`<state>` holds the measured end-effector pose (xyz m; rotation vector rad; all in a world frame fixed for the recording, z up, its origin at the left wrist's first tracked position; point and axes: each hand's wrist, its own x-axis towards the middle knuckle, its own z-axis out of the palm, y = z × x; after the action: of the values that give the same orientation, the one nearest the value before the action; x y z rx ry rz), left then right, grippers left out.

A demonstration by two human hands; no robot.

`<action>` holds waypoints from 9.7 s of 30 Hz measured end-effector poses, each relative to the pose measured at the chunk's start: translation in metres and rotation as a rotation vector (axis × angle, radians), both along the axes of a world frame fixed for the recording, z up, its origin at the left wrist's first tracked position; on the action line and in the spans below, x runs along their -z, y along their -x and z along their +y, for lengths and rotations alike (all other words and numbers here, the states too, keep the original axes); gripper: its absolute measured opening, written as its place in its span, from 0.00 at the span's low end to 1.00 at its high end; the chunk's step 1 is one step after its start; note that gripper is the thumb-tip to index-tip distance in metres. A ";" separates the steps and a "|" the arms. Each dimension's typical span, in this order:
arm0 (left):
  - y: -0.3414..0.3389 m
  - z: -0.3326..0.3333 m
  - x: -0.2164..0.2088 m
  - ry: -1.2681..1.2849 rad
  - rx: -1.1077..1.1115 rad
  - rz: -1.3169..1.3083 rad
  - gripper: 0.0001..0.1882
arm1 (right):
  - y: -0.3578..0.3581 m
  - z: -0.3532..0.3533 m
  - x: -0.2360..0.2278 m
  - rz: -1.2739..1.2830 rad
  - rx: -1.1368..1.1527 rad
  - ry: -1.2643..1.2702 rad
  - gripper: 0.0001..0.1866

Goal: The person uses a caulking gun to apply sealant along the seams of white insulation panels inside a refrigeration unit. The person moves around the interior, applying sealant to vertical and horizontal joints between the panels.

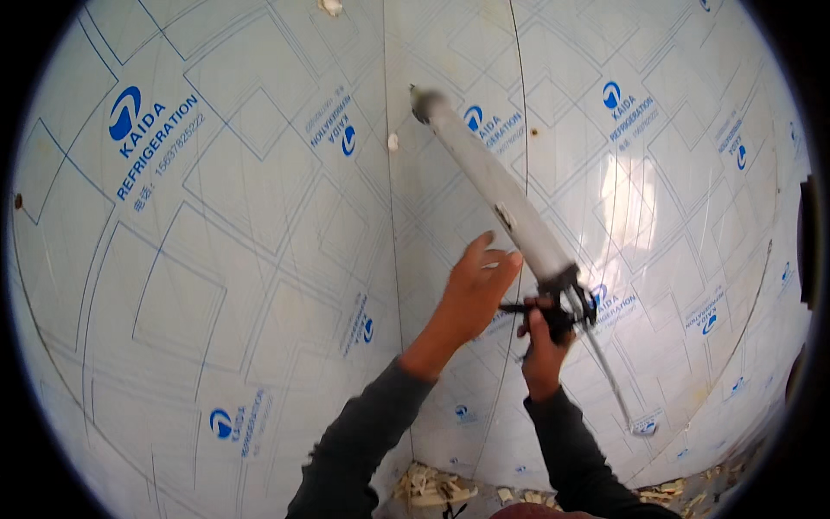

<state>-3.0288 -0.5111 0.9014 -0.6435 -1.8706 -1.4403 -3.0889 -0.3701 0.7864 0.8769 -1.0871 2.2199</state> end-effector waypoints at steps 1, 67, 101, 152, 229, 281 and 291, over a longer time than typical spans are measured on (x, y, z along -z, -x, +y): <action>-0.020 -0.015 0.008 -0.069 0.004 0.052 0.34 | 0.013 -0.017 -0.032 0.003 0.009 -0.008 0.11; 0.171 -0.120 -0.413 0.093 -0.372 0.170 0.43 | 0.194 -0.226 -0.404 0.426 -0.162 0.009 0.11; 0.242 -0.173 -0.353 -0.160 -0.408 0.188 0.43 | 0.210 -0.268 -0.252 0.318 -0.061 0.011 0.09; 0.206 -0.169 -0.184 -0.086 -0.719 0.017 0.46 | 0.141 -0.279 -0.045 -0.032 -0.124 0.031 0.05; 0.182 -0.176 -0.023 -0.108 -0.595 -0.077 0.45 | 0.083 -0.272 0.112 -0.055 -0.163 -0.028 0.06; 0.172 -0.141 0.095 -0.232 -0.476 -0.142 0.44 | 0.079 -0.217 0.230 -0.057 -0.049 -0.211 0.03; 0.186 -0.133 0.141 -0.282 -0.480 -0.142 0.43 | 0.100 -0.201 0.267 -0.090 -0.073 -0.272 0.05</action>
<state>-3.2144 -0.6443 0.7603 0.0475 -1.7241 -1.4084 -3.1885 -0.5712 0.5190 0.9490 -1.4465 2.2219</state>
